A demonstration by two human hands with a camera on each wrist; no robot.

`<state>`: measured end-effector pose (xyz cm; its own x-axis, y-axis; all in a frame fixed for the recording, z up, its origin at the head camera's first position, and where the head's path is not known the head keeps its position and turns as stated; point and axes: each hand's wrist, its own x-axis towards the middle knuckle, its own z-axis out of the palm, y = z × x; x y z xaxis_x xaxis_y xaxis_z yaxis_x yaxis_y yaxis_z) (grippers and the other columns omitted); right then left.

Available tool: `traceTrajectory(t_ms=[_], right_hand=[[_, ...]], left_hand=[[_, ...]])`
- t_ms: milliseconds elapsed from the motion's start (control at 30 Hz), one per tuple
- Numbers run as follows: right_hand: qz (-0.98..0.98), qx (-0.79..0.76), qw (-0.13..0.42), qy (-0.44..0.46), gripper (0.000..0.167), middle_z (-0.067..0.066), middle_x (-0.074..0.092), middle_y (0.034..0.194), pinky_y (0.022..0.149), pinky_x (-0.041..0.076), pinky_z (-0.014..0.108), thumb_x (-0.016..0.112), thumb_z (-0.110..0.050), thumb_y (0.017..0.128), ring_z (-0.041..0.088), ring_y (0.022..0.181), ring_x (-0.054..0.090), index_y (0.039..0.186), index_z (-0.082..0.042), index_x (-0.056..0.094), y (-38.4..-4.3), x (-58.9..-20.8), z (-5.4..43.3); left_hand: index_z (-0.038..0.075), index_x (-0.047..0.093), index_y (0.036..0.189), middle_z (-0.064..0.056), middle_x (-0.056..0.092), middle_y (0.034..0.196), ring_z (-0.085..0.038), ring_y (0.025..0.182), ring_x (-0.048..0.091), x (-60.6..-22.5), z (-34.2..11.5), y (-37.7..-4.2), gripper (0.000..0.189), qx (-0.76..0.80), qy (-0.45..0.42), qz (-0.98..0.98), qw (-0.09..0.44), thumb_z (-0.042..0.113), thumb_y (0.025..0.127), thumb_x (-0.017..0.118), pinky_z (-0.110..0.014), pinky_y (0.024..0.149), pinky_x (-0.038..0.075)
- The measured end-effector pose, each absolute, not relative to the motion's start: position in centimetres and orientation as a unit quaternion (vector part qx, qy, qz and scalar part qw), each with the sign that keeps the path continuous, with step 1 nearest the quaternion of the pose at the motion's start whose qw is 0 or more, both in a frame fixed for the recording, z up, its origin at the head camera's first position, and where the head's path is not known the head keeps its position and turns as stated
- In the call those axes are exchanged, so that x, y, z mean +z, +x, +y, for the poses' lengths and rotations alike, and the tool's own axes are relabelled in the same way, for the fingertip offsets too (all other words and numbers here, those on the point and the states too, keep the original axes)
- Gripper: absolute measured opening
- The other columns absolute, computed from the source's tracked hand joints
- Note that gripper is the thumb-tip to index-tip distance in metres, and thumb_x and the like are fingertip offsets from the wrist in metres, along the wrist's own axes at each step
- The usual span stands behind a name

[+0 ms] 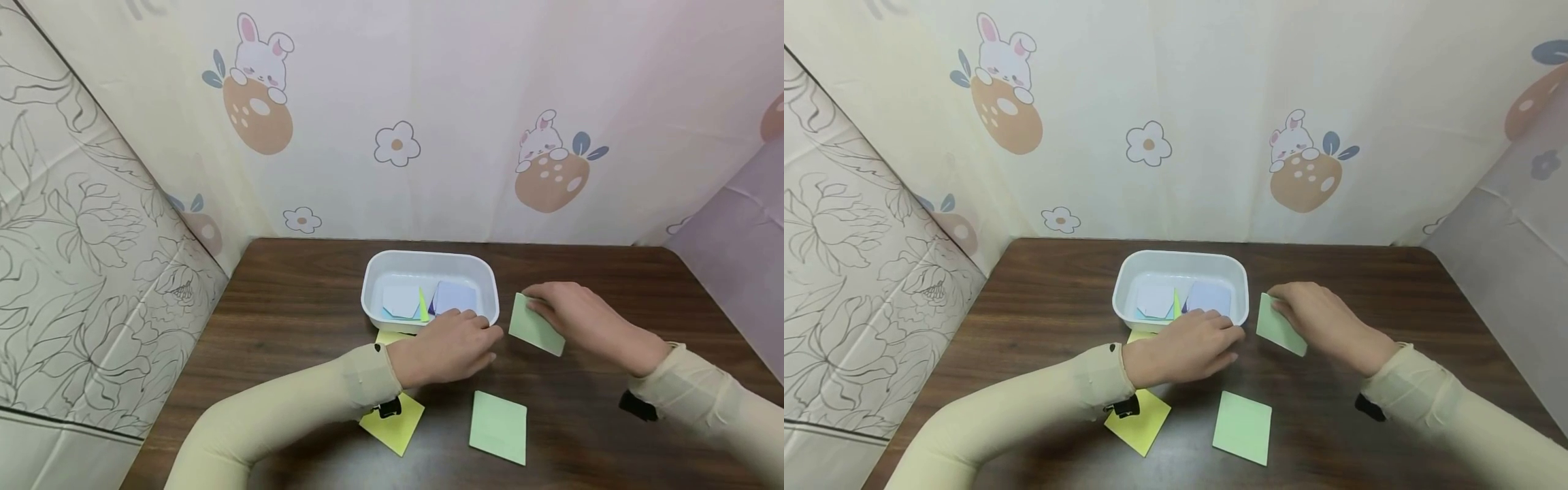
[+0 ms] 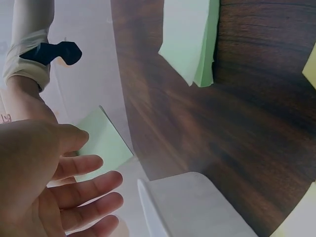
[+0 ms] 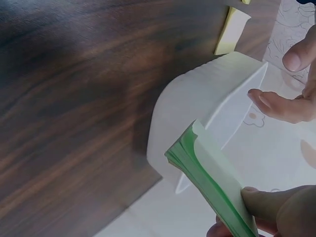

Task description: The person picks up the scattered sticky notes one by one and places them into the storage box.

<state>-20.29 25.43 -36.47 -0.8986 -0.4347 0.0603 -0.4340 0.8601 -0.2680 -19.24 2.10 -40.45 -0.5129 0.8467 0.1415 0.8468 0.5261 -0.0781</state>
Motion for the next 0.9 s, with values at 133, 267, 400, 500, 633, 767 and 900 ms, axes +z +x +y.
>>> traceTrajectory(t_ms=[133,267,400,500,633,767,900], right_hand=[[0.964,-0.139,0.000,-0.226,0.016,0.001,0.072,0.091,0.060,0.042,0.027,0.065,-0.008,0.097,0.010,0.071,0.055,0.110,-0.004,0.072,-20.6,-36.1,24.9],[0.963,-0.141,-0.004,-0.229,0.018,0.004,0.074,0.094,0.061,0.044,0.027,0.065,-0.007,0.097,0.011,0.072,0.057,0.112,-0.002,0.072,-21.0,-35.7,24.5],[0.962,-0.143,-0.008,-0.234,0.016,0.002,0.073,0.092,0.061,0.044,0.027,0.065,-0.007,0.097,0.011,0.071,0.056,0.111,-0.003,0.072,-21.4,-35.3,24.1],[0.961,-0.143,-0.012,-0.235,0.015,0.001,0.072,0.090,0.061,0.043,0.027,0.065,-0.007,0.097,0.011,0.070,0.055,0.109,-0.005,0.072,-21.7,-35.0,23.8],[0.961,-0.145,-0.016,-0.237,0.017,0.005,0.074,0.095,0.061,0.045,0.028,0.064,-0.008,0.097,0.012,0.072,0.058,0.111,-0.004,0.073,-22.0,-34.9,23.3],[0.960,-0.148,-0.022,-0.237,0.019,0.009,0.076,0.100,0.063,0.047,0.031,0.065,-0.007,0.097,0.014,0.075,0.062,0.113,-0.002,0.073,-22.3,-34.9,22.7],[0.958,-0.155,-0.025,-0.240,0.020,0.011,0.076,0.102,0.065,0.048,0.032,0.065,-0.007,0.096,0.016,0.076,0.064,0.114,-0.001,0.073,-22.7,-35.1,22.1]], left_hand=[[0.020,0.065,0.117,0.006,0.071,0.102,-0.011,0.092,0.067,-40.1,2.2,-19.4,0.025,0.001,-0.486,-0.869,0.090,0.039,0.101,0.057,-0.026,0.076,0.054],[0.020,0.066,0.117,0.006,0.071,0.104,-0.012,0.095,0.068,-39.6,2.1,-19.6,0.025,0.001,-0.480,-0.872,0.093,0.038,0.101,0.057,-0.027,0.077,0.054],[0.021,0.067,0.115,0.007,0.070,0.103,-0.011,0.095,0.067,-39.3,1.9,-19.9,0.023,-0.003,-0.472,-0.877,0.090,0.038,0.101,0.058,-0.028,0.076,0.054],[0.021,0.066,0.114,0.007,0.070,0.101,-0.011,0.094,0.067,-39.2,1.8,-20.1,0.023,-0.003,-0.468,-0.879,0.089,0.038,0.101,0.058,-0.027,0.075,0.053],[0.020,0.066,0.112,0.007,0.069,0.098,-0.011,0.091,0.066,-39.1,1.6,-20.1,0.022,0.001,-0.469,-0.878,0.092,0.037,0.101,0.058,-0.026,0.073,0.052],[0.020,0.066,0.111,0.007,0.069,0.095,-0.011,0.088,0.066,-39.1,1.2,-20.2,0.020,0.002,-0.470,-0.877,0.101,0.037,0.101,0.059,-0.026,0.071,0.051],[0.020,0.066,0.109,0.006,0.068,0.093,-0.012,0.086,0.066,-39.2,0.9,-20.3,0.019,0.004,-0.469,-0.877,0.105,0.036,0.101,0.060,-0.026,0.070,0.051]])
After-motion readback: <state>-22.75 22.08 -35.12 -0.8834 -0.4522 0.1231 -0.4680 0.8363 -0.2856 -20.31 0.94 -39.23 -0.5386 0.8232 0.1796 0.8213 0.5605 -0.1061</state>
